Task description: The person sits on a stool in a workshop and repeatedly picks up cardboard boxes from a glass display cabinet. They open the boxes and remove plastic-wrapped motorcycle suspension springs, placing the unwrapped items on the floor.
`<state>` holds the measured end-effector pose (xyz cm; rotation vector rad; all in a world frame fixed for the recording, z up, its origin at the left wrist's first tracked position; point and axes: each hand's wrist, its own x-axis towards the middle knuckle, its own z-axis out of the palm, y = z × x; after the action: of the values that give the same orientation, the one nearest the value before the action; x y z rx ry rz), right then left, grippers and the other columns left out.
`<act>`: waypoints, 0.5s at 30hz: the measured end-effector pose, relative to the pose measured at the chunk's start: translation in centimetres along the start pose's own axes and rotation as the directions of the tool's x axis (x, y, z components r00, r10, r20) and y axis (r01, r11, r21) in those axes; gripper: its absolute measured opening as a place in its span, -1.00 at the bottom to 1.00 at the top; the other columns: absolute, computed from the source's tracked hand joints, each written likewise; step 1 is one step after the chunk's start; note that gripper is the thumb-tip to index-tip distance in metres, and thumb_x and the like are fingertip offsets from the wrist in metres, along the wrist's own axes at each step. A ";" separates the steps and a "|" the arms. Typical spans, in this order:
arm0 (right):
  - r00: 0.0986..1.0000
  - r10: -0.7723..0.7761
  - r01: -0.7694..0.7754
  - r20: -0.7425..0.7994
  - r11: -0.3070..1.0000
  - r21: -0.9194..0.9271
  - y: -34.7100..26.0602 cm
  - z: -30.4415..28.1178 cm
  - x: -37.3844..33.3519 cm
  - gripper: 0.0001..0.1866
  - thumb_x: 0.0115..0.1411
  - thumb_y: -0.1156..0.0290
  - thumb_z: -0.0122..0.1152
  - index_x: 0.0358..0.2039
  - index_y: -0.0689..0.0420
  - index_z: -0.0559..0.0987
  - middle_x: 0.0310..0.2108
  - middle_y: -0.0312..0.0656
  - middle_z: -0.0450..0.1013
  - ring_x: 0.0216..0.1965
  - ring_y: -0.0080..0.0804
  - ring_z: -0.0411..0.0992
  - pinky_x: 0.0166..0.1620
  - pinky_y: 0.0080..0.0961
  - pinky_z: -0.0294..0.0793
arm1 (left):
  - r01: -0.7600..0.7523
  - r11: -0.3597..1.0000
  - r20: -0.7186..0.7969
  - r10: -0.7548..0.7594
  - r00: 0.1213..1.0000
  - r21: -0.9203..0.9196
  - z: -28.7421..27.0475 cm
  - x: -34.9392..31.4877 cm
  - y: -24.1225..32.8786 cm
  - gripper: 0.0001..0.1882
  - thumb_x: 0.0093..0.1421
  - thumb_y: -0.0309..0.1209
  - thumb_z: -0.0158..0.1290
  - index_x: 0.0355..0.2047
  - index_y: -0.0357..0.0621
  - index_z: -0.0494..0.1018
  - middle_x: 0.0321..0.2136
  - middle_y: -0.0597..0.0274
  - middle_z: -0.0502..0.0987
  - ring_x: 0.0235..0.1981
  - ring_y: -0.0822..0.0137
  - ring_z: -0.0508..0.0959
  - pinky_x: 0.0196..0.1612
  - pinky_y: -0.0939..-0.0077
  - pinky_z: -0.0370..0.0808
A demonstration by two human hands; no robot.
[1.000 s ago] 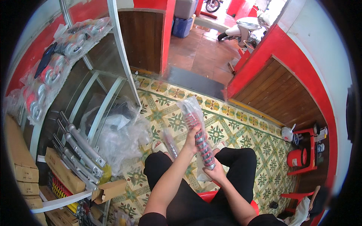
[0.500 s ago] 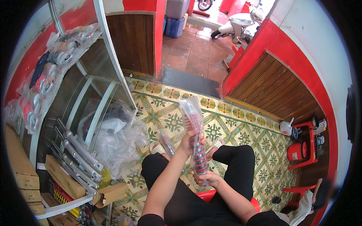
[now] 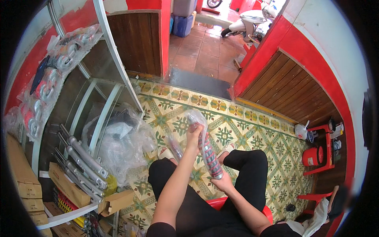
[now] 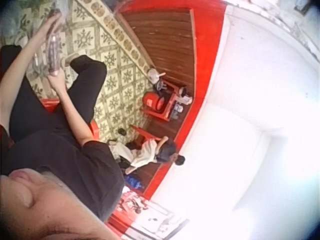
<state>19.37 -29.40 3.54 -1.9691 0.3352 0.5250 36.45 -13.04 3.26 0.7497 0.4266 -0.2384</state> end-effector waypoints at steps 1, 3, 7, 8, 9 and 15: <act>0.998 -0.048 0.048 -0.033 0.999 -0.005 0.6 0.4 0.1 -0.63 -0.10 0.39 0.35 -0.26 0.21 0.49 -0.49 -0.24 0.47 -0.55 -0.52 0.42 -0.43 -0.49 0.43 | 0.040 0.999 -0.045 -0.040 0.998 0.002 -0.1 0.2 -0.1 -0.65 0.12 -0.33 0.15 -0.11 -0.16 0.37 -0.36 0.16 0.51 -0.44 0.31 0.59 -0.43 0.48 0.58; 0.997 0.039 -0.038 0.059 0.999 -0.017 -0.1 0.0 -0.7 -0.55 -0.04 0.37 0.36 -0.12 0.17 0.45 -0.44 -0.23 0.50 -0.51 -0.51 0.44 -0.41 -0.49 0.44 | 0.070 0.997 -0.029 -0.071 0.997 -0.043 -1.0 0.8 -0.8 -0.64 0.10 -0.23 0.15 -0.16 -0.12 0.39 -0.45 0.19 0.51 -0.50 0.32 0.56 -0.48 0.43 0.53; 0.927 0.063 -0.173 0.370 0.947 0.271 -1.2 -2.1 -0.4 -0.46 0.06 0.38 0.35 0.04 0.17 0.36 -0.17 -0.13 0.49 -0.19 -0.44 0.46 -0.10 -0.43 0.43 | 0.144 0.978 0.184 -0.114 0.976 -0.154 -1.6 0.8 -0.2 -0.59 0.09 -0.08 0.09 -0.18 -0.09 0.40 -0.54 0.21 0.48 -0.58 0.34 0.47 -0.64 0.43 0.39; 0.895 0.031 -0.232 0.444 0.883 0.407 -0.8 -2.8 -0.2 -0.41 0.06 0.38 0.35 0.09 0.17 0.33 -0.09 -0.11 0.45 -0.09 -0.42 0.43 0.01 -0.40 0.38 | 0.160 0.968 0.267 -0.105 0.958 -0.195 -1.6 0.4 0.1 -0.59 0.10 -0.09 0.07 -0.15 -0.09 0.39 -0.52 0.23 0.46 -0.57 0.34 0.46 -0.63 0.43 0.39; 0.859 -0.015 -0.297 0.511 0.799 0.523 -0.5 -3.6 0.1 -0.36 0.05 0.39 0.35 0.14 0.17 0.31 -0.01 -0.09 0.42 0.02 -0.39 0.39 0.11 -0.37 0.34 | 0.176 0.955 0.346 -0.086 0.934 -0.237 -1.5 -0.1 0.4 -0.58 0.12 -0.09 0.05 -0.12 -0.08 0.39 -0.51 0.24 0.45 -0.56 0.34 0.44 -0.62 0.43 0.40; 0.597 -0.250 -0.515 0.762 0.609 0.603 0.9 -2.9 1.5 -0.19 -0.03 0.44 0.35 0.24 0.22 0.18 0.11 -0.08 0.33 0.09 -0.33 0.34 0.17 -0.37 0.25 | 0.160 0.878 0.524 0.116 0.844 -0.452 -0.3 -2.9 1.5 -0.38 0.19 -0.05 0.06 0.17 -0.01 0.20 -0.37 0.26 0.38 -0.45 0.29 0.45 -0.34 0.30 0.45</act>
<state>20.83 -32.40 3.20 -0.6633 0.1012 1.1041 34.34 -11.57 5.33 0.1591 -0.0555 -0.3374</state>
